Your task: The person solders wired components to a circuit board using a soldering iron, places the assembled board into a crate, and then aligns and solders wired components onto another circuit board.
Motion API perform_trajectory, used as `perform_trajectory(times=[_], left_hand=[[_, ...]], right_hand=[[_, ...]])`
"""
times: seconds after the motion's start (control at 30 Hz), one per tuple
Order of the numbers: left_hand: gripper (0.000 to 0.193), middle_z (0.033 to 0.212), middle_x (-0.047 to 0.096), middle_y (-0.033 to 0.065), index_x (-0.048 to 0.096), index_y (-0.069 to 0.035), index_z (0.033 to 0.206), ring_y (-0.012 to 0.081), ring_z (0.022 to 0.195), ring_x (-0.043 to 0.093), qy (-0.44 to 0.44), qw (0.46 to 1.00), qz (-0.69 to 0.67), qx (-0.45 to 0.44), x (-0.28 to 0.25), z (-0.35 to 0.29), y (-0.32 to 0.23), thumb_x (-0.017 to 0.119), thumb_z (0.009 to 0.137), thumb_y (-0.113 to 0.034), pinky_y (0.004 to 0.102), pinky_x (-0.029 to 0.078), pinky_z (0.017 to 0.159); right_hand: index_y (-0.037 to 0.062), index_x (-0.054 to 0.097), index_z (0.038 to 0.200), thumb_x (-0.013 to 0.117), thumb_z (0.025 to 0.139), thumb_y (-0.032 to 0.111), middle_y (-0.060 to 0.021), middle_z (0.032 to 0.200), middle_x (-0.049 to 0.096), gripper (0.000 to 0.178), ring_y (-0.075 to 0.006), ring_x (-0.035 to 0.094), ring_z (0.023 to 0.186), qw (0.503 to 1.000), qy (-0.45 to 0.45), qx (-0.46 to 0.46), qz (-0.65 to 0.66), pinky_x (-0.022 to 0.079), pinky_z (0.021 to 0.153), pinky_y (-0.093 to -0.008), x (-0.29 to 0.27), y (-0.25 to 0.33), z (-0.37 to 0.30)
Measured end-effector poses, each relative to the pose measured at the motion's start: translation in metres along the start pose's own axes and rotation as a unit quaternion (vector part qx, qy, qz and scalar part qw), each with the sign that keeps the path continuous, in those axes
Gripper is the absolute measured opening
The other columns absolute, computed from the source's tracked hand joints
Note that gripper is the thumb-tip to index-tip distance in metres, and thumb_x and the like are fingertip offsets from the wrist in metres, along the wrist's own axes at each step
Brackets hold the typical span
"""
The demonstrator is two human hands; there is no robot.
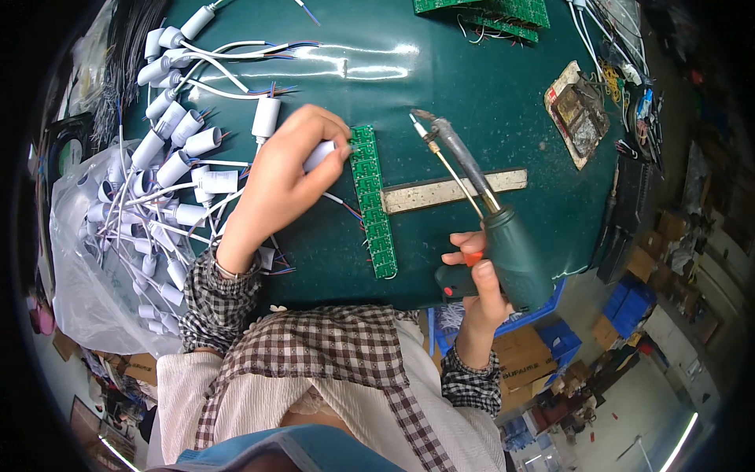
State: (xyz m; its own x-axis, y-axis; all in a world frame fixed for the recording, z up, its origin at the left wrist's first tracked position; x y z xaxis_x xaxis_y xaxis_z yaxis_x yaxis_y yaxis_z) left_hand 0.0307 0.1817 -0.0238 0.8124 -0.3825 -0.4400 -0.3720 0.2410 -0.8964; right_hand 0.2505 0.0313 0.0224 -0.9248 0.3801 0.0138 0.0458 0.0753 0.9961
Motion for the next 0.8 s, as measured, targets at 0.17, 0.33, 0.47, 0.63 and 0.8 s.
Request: perform_trajectory(times=[0.17, 0.33, 0.47, 0.63, 0.8], left_hand=[[0.011, 0.106, 0.065, 0.0137, 0.056, -0.003, 0.090, 0.0331, 0.086, 0.064, -0.028, 0.999, 0.004, 0.040, 0.003, 0.002, -0.003, 0.059, 0.082, -0.009, 0.0393, 0.050, 0.073], [0.011, 0.093, 0.067, 0.0128, 0.056, -0.003, 0.090, 0.0331, 0.082, 0.064, -0.001, 0.996, -0.040, -0.076, 0.005, 0.001, 0.010, 0.058, 0.084, -0.012, 0.0393, 0.050, 0.071], [0.013, 0.089, 0.064, 0.0134, 0.058, -0.002, 0.090, 0.0327, 0.080, 0.063, -0.029, 0.989, -0.054, -0.133, 0.004, -0.002, 0.022, 0.059, 0.083, -0.013, 0.0395, 0.048, 0.070], [0.011, 0.089, 0.057, 0.0137, 0.060, -0.001, 0.085, 0.0321, 0.082, 0.060, -0.053, 0.997, 0.010, -0.061, -0.004, -0.001, 0.011, 0.060, 0.080, -0.011, 0.0393, 0.047, 0.072], [0.011, 0.089, 0.056, 0.0134, 0.061, -0.001, 0.084, 0.0320, 0.081, 0.059, -0.051, 0.995, 0.011, -0.090, 0.001, -0.003, 0.015, 0.061, 0.079, -0.012, 0.0391, 0.047, 0.072]], right_hand=[[-0.0139, 0.047, 0.125, 0.055, 0.093, 0.017, -0.0176, 0.094, 0.062, 0.045, -0.0292, 0.064, 0.095, 0.999, -0.023, 0.007, 0.035, 0.062, 0.064, -0.0335, -0.006, -0.007, 0.004], [-0.0137, 0.046, 0.126, 0.053, 0.093, 0.015, -0.0180, 0.096, 0.061, 0.044, -0.0295, 0.064, 0.096, 0.998, -0.021, 0.022, 0.047, 0.062, 0.064, -0.0335, -0.008, -0.012, 0.004], [-0.0135, 0.046, 0.127, 0.054, 0.093, 0.016, -0.0182, 0.098, 0.061, 0.046, -0.0299, 0.063, 0.097, 0.998, -0.019, 0.033, 0.050, 0.062, 0.065, -0.0335, -0.004, -0.014, 0.001], [-0.0137, 0.043, 0.128, 0.057, 0.092, 0.020, -0.0194, 0.099, 0.061, 0.051, -0.0318, 0.063, 0.097, 0.999, -0.006, 0.033, -0.028, 0.062, 0.067, -0.0351, 0.007, -0.005, -0.005], [-0.0124, 0.050, 0.119, 0.058, 0.090, 0.017, -0.0196, 0.099, 0.061, 0.042, -0.0320, 0.063, 0.096, 0.998, 0.039, 0.029, -0.046, 0.062, 0.067, -0.0364, 0.019, -0.004, -0.007]])
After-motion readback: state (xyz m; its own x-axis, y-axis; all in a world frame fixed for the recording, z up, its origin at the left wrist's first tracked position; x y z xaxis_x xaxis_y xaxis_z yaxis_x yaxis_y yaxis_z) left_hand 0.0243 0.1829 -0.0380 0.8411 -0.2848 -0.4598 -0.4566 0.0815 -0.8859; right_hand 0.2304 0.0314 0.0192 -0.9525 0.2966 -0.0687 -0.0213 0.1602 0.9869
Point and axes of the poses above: each hand's wrist, its own z-axis towards the middle knuckle, its own x-axis out of the palm, y = z × x, the point moved 5 cm from there along z, towards the middle knuckle
